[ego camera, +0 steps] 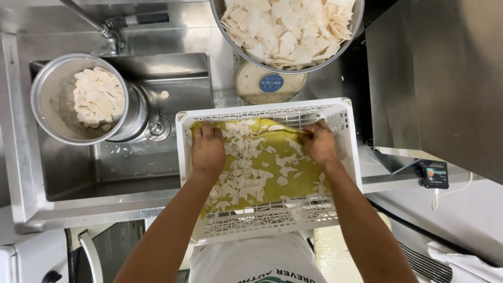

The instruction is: Frying sliced chips in a deep fryer, weighing them on a scale, and packing them into boxes.

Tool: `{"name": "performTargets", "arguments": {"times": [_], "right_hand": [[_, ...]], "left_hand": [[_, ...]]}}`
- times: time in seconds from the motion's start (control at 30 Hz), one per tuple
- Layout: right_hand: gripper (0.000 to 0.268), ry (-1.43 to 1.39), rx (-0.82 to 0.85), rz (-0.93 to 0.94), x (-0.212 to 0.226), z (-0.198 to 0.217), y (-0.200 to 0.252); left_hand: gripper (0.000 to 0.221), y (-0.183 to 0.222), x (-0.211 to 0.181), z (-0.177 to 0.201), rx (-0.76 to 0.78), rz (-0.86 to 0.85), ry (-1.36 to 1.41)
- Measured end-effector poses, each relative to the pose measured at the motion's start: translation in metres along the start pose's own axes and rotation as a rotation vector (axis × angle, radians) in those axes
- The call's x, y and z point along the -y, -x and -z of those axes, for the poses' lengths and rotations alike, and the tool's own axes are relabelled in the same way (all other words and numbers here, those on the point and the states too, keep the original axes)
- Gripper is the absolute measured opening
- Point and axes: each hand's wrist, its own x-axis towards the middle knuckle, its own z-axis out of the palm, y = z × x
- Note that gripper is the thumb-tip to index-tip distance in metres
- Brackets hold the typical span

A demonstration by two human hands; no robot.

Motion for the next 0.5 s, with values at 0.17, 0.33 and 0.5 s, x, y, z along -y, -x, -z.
{"name": "performTargets", "arguments": {"times": [0.17,0.33,0.5], "right_hand": [[0.013,-0.056,-0.090,0.336,-0.001,0.040,0.037],[0.015,-0.042,-0.160,0.511,-0.025,0.052,0.060],[0.014,-0.017,-0.204,0.470,-0.019,0.054,0.071]], "left_hand": [[0.032,-0.005,0.005,0.019,0.020,-0.020,0.000],[0.043,-0.015,0.000,0.047,0.239,-0.029,0.028],[0.037,-0.014,0.019,-0.011,0.176,-0.110,-0.022]]}}
